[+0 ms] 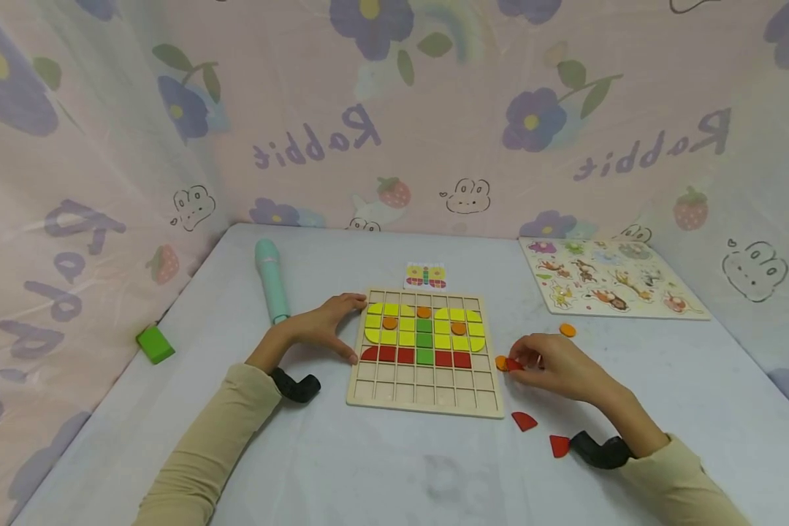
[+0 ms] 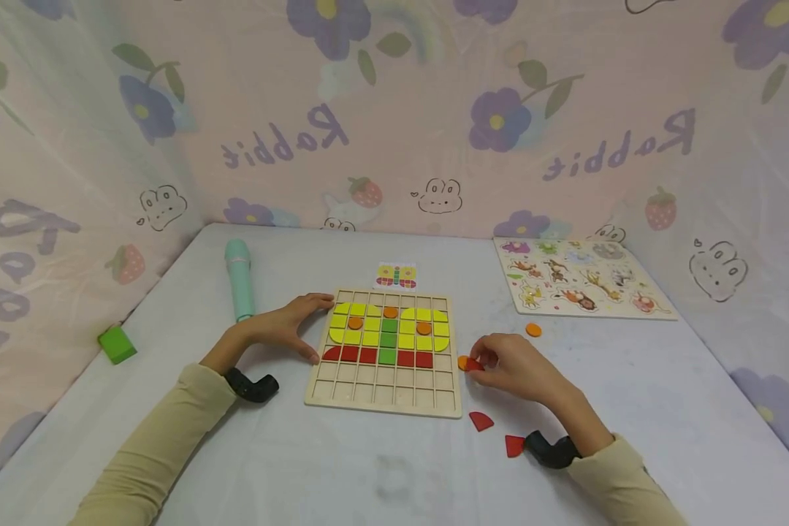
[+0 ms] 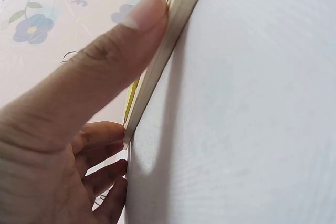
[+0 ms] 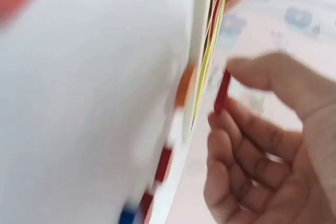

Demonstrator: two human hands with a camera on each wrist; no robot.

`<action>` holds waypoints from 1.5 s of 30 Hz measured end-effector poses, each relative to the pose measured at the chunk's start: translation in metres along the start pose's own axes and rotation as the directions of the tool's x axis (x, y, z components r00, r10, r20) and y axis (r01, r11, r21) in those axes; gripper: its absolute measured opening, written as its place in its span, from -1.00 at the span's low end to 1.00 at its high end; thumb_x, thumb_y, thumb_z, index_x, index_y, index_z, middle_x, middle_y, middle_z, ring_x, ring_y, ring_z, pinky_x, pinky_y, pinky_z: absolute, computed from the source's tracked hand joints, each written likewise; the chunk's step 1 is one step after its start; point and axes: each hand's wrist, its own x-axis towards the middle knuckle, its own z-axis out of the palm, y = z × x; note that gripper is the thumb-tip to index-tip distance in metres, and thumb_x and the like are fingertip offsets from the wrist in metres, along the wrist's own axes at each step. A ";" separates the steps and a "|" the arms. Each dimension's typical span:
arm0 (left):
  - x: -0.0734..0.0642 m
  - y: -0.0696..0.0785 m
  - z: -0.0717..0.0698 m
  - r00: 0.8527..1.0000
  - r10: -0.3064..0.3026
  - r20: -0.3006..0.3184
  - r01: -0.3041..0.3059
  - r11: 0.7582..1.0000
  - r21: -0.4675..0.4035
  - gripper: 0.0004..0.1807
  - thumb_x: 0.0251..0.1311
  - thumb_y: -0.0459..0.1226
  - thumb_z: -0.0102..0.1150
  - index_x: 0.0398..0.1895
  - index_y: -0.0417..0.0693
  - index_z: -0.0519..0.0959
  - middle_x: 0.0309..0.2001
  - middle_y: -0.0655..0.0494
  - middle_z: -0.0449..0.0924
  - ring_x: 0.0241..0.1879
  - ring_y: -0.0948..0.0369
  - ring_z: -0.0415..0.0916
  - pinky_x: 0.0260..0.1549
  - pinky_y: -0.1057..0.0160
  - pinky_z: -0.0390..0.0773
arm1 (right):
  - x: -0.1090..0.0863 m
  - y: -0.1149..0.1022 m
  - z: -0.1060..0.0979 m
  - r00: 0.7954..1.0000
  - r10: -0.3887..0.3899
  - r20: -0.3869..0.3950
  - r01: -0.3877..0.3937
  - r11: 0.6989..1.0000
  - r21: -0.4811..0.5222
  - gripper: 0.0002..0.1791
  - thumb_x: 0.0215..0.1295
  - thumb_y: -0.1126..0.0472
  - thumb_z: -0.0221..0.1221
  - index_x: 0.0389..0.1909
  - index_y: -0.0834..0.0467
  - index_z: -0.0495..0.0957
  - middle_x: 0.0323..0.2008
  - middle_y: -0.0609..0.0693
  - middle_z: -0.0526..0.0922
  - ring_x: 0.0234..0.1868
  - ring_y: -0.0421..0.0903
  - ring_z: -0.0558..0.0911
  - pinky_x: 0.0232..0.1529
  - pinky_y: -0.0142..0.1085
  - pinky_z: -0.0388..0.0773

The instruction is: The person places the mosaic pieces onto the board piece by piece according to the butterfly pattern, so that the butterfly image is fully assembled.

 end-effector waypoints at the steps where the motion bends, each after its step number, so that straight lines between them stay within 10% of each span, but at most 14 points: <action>1: 0.000 0.000 0.000 1.000 -0.002 0.001 0.002 1.000 0.000 0.10 -0.19 0.02 0.46 0.37 -0.23 0.10 0.44 -0.07 -0.08 0.42 -0.03 -0.19 0.34 -0.05 -0.05 | 0.004 -0.004 0.001 1.000 0.004 -0.012 -0.004 1.000 0.009 -0.79 0.04 0.16 0.36 -0.31 0.10 0.59 -0.49 -0.24 0.51 -0.45 -0.26 0.44 -0.43 -0.43 0.47; 29: 0.001 0.000 0.000 1.000 0.007 -0.003 -0.007 1.000 -0.004 0.08 -0.19 0.02 0.47 0.36 -0.24 0.12 0.43 -0.08 -0.06 0.41 -0.04 -0.16 0.34 -0.06 -0.04 | 0.036 -0.023 0.025 0.998 0.056 -0.022 -0.054 0.996 0.069 -0.79 0.00 0.18 0.39 -0.33 0.16 0.65 -0.49 -0.17 0.62 -0.47 -0.27 0.52 -0.39 -0.44 0.53; 45: -0.001 0.001 -0.001 1.000 -0.003 0.000 0.003 1.000 0.001 0.09 -0.19 0.04 0.46 0.37 -0.23 0.11 0.43 -0.08 -0.07 0.41 -0.04 -0.17 0.34 -0.07 -0.03 | 0.002 0.021 -0.019 0.999 -0.006 -0.045 0.004 0.999 -0.043 -0.68 0.05 0.39 0.30 -0.12 0.15 0.60 -0.21 -0.04 0.58 -0.22 -0.10 0.50 -0.27 -0.27 0.53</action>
